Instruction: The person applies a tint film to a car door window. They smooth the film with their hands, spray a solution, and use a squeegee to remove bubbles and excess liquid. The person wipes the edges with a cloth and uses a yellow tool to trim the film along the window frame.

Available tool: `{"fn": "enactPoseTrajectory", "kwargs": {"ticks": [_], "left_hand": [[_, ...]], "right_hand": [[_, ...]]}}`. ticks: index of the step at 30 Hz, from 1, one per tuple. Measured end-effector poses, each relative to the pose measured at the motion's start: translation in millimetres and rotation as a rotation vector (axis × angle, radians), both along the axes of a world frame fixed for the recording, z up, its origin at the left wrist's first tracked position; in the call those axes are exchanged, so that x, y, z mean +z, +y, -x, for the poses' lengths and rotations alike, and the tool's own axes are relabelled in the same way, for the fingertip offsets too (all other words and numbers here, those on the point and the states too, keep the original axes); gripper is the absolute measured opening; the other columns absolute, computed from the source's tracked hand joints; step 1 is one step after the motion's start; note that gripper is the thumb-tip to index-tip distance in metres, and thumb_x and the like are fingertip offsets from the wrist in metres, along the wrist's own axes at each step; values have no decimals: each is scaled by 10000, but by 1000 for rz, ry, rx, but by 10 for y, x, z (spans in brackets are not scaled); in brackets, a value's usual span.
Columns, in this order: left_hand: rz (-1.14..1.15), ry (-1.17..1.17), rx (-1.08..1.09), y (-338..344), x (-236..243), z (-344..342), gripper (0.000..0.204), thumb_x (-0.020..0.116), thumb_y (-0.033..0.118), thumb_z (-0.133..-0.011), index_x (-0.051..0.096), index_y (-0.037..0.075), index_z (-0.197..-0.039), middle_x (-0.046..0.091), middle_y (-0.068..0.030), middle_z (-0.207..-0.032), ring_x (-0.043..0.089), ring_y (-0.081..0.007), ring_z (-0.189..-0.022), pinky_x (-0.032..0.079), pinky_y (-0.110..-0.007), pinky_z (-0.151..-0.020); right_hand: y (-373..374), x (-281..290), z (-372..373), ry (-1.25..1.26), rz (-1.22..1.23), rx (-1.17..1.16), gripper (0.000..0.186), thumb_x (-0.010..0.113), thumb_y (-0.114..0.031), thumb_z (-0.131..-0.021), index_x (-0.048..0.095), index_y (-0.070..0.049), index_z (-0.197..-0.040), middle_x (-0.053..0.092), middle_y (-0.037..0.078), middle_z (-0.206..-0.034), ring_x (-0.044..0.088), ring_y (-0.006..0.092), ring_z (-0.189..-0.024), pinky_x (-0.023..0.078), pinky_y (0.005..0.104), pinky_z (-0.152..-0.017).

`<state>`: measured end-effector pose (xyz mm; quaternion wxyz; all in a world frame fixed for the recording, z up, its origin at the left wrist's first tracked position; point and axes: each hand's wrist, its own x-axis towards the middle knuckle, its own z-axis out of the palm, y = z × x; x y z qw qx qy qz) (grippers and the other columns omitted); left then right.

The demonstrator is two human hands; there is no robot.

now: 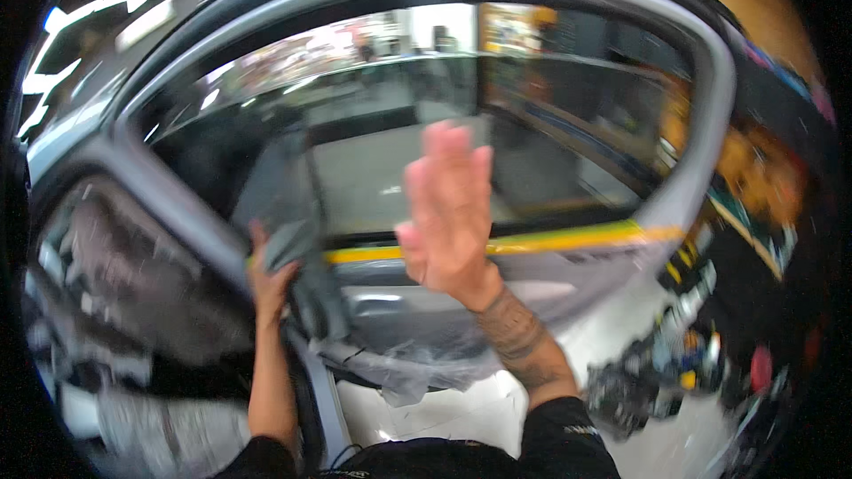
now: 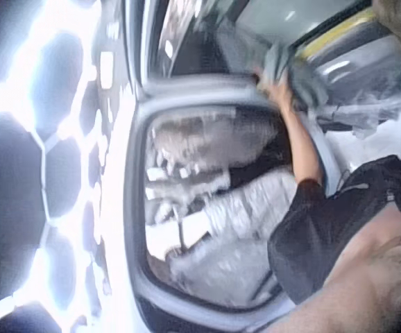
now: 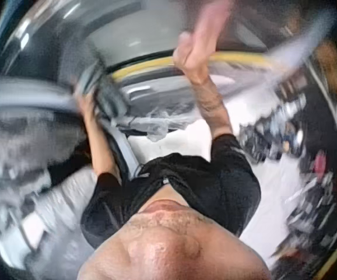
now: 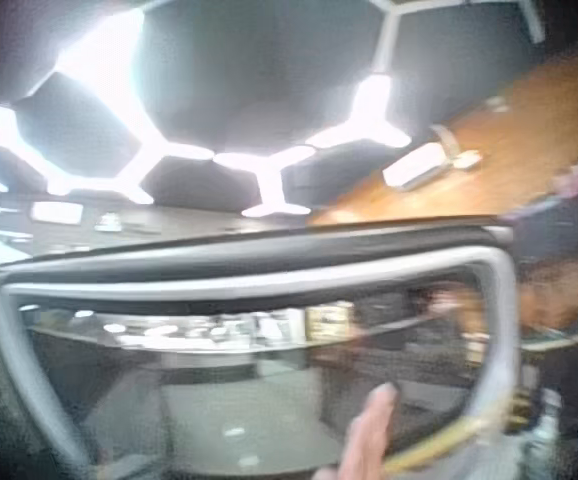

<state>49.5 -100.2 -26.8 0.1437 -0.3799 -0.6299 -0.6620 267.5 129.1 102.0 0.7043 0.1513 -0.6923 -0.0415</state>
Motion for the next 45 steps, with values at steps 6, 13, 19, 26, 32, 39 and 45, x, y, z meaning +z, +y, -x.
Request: {"fn": "enactPoseTrajectory", "kwargs": {"ticks": [6,13,19,26,32,39,45], "left_hand": [[-65,137,137,46,-87,153,691,773,170,-667,483,-30,-1261,404,-157,-1416,536,-233,-1118,394,-339,-967],[-109,40,71,46,-68,93,565,785,108,-647,562,-38,-1145,516,-147,-1305,588,-210,-1016,431,-327,-900],[-196,225,154,-14,-27,202,510,774,48,-632,620,-20,-1114,568,-126,-1235,629,-138,-870,440,-259,-864],[-145,24,-15,-32,-40,225,460,761,51,-649,637,-14,-1088,367,-168,-1437,597,-155,-1024,401,-290,-949],[-192,78,7,40,-102,220,432,761,77,-653,644,-15,-1059,219,-203,-1498,532,-201,-1116,389,-305,-964],[-178,-52,-74,26,-1,115,549,772,103,-649,589,-6,-1156,463,-211,-1338,491,-276,-1206,377,-349,-987],[2,199,133,159,-566,604,724,699,192,-777,356,79,-1404,524,-159,-1290,520,-247,-1170,410,-359,-963]], "right_hand": [[-1009,326,1066,-569,-782,21,574,552,-196,-779,470,1,-1312,376,173,-1427,327,279,-1350,236,439,-1111],[-1521,708,1907,-783,-1173,71,485,544,-219,-828,516,-45,-1280,371,132,-1437,277,232,-1371,212,381,-1141],[-1714,625,1893,-401,-1457,-297,510,484,-229,-869,439,-57,-1347,289,72,-1493,220,223,-1395,107,383,-1165],[-1708,735,1965,-416,-1212,-285,493,452,-252,-879,461,-56,-1331,267,74,-1501,165,189,-1410,98,379,-1171],[-1539,885,2068,-456,-1111,-360,489,514,-114,-829,470,-18,-1307,283,120,-1487,197,203,-1402,129,382,-1167],[-1440,883,2042,-627,-976,-43,528,554,-55,-789,463,-47,-1309,364,115,-1440,291,226,-1365,180,410,-1156],[-1640,426,1149,-521,-886,307,574,563,-228,-796,452,35,-1294,360,189,-1430,255,295,-1380,207,448,-1131]]}}
